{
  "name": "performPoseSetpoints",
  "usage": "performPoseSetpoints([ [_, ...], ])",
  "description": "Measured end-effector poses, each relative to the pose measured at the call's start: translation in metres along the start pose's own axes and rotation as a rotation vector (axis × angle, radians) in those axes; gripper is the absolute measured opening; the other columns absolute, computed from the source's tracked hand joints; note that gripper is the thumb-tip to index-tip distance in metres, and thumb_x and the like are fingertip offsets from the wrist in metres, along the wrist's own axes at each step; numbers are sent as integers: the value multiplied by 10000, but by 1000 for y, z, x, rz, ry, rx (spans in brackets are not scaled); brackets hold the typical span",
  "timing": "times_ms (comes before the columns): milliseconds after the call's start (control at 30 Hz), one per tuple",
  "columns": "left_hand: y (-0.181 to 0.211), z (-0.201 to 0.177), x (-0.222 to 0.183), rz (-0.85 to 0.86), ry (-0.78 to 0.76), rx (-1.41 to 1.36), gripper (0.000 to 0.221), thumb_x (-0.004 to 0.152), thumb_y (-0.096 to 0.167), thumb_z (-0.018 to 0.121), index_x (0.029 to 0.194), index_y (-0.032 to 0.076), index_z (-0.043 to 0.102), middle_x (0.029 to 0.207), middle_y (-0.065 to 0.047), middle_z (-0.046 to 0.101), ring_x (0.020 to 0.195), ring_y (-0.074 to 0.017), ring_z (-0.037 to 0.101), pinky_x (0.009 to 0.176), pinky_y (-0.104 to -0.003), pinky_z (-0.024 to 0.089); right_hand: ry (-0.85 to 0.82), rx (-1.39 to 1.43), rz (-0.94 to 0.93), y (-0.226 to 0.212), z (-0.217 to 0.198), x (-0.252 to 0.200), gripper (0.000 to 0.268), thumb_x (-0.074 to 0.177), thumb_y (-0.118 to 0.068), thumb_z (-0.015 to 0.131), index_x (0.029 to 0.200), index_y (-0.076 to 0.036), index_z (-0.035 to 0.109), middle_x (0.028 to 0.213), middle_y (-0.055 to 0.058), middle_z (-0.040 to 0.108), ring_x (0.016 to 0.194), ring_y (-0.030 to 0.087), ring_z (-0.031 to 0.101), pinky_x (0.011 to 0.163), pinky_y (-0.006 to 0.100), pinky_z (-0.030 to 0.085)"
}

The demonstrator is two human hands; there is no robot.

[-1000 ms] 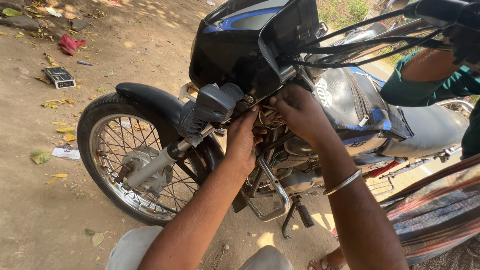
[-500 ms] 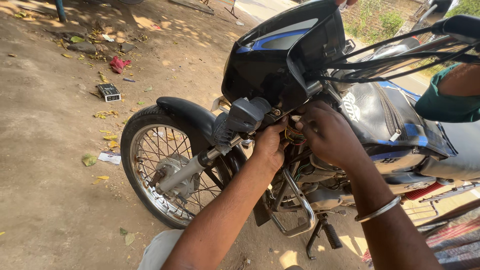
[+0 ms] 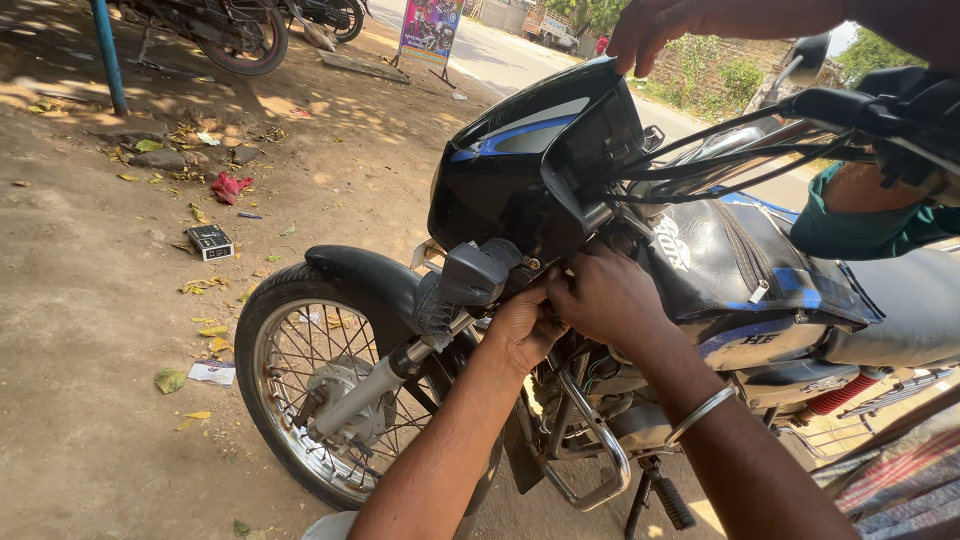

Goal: The person manipulates wires on the front of a motorcycle. They use scissors to strip insulation from multiple wires and then twist the exposed ends together by hand.

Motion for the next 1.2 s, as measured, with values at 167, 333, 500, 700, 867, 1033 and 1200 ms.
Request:
performPoseSetpoints([
  [167, -5, 10, 3, 83, -29, -10, 214, 979, 174, 613, 1179, 125, 673, 1160, 17, 698, 1098, -105, 644, 965, -307, 535, 53, -277, -73, -12, 10, 3, 436, 816, -449, 601, 780, -32, 725, 855, 179, 672, 874, 342, 654, 834, 477, 501],
  [333, -9, 5, 10, 78, 134, 57, 190, 960, 146, 589, 1119, 81, 670, 1115, -17, 690, 1041, -104, 659, 954, -296, 524, 97, -282, -130, -11, 12, 0, 426, 811, -435, 604, 709, -35, 708, 751, 152, 659, 808, 310, 650, 818, 474, 490],
  [500, -4, 17, 0, 170, 238, 33, 102, 947, 148, 726, 1042, 137, 691, 945, 33, 666, 802, -91, 593, 705, -267, 450, 473, 263, -838, -50, -8, -66, 176, 594, -189, 608, 514, -146, 456, 513, -8, 398, 469, 185, 399, 467, 370, 356],
  [700, 8, 19, -17, 139, 138, 87, 150, 868, 195, 823, 970, 171, 715, 835, 59, 666, 691, -87, 564, 571, -252, 416, 97, 703, -640, -87, 52, -174, 202, 684, -143, 702, 628, -70, 522, 675, 83, 505, 630, 268, 499, 568, 407, 369],
  [867, 6, 14, -16, 49, 112, 43, 182, 876, 259, 819, 997, 148, 739, 821, 30, 657, 742, -102, 609, 618, -250, 462, -611, 755, 285, -99, 243, -270, 255, 809, -307, 674, 808, -54, 706, 809, 175, 706, 802, 367, 702, 762, 456, 542],
  [1033, 9, 10, -25, 84, 87, 31, 172, 881, 257, 769, 999, 147, 710, 834, 43, 669, 750, -102, 630, 616, -265, 475, -908, 582, 803, -85, 341, -347, 259, 823, -295, 646, 792, -42, 694, 761, 147, 679, 746, 317, 667, 714, 427, 523],
  [1200, 5, 5, -47, 116, 35, 154, 166, 934, 228, 743, 1007, 94, 679, 839, 5, 665, 718, -120, 616, 618, -274, 490, -777, 615, 1088, -67, 360, -365, 267, 836, -283, 619, 775, -30, 681, 712, 119, 652, 690, 266, 632, 665, 397, 504],
])
Point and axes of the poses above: each hand's wrist, its own x-axis towards the middle knuckle, its own z-axis out of the palm, y = z × x, the point moved 4 cm from there along x, towards the middle knuckle
